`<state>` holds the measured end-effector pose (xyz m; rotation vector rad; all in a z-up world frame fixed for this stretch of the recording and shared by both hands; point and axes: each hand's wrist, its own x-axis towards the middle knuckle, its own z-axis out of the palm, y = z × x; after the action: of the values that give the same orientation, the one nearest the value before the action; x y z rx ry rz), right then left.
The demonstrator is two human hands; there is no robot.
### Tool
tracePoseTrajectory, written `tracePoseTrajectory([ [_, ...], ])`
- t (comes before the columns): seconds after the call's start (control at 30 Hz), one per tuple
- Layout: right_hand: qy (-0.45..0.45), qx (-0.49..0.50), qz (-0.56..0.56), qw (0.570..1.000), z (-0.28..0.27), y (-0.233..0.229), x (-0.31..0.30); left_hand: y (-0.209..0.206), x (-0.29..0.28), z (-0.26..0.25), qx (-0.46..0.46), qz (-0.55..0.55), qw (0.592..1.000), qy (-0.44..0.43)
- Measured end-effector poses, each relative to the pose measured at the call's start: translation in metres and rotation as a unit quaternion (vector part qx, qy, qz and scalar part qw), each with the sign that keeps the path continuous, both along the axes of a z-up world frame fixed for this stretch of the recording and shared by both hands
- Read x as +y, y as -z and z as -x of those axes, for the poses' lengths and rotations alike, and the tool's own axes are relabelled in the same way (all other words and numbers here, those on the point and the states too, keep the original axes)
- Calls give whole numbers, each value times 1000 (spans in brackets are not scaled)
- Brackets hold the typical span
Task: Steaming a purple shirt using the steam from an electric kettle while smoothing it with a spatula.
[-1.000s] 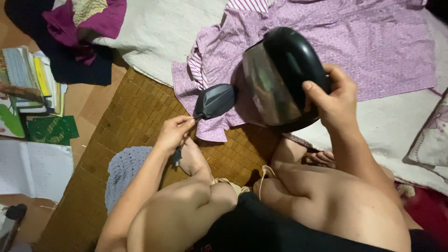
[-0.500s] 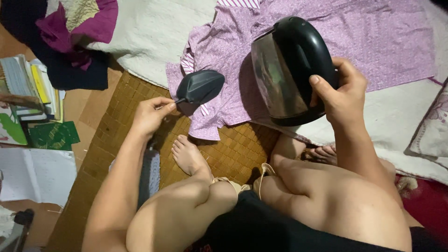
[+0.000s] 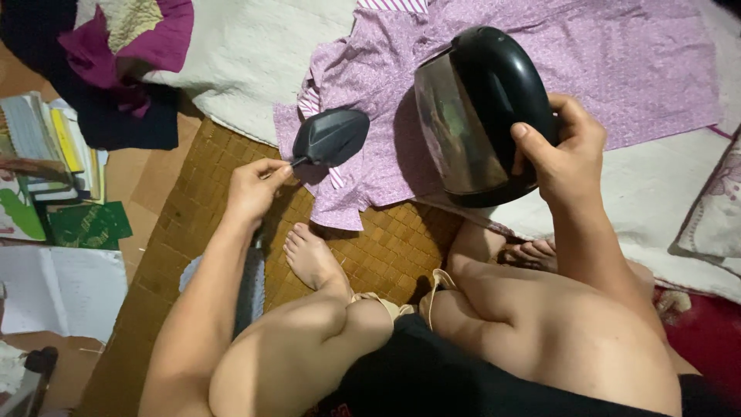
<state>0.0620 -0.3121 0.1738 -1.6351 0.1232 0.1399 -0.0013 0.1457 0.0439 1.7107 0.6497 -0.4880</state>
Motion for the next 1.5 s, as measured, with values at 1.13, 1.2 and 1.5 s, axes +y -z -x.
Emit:
tracePoseTrajectory([
  [1.13, 181, -72, -28, 980, -19, 10, -120, 45, -185, -116, 59, 155, 984, 66],
  [1.2, 191, -71, -37, 978, -18, 10, -128, 41, -201, -124, 86, 174, 979, 68],
  [1.5, 221, -74, -28, 972, -22, 11, -148, 53, -264, -143, 143, 227, 961, 70],
])
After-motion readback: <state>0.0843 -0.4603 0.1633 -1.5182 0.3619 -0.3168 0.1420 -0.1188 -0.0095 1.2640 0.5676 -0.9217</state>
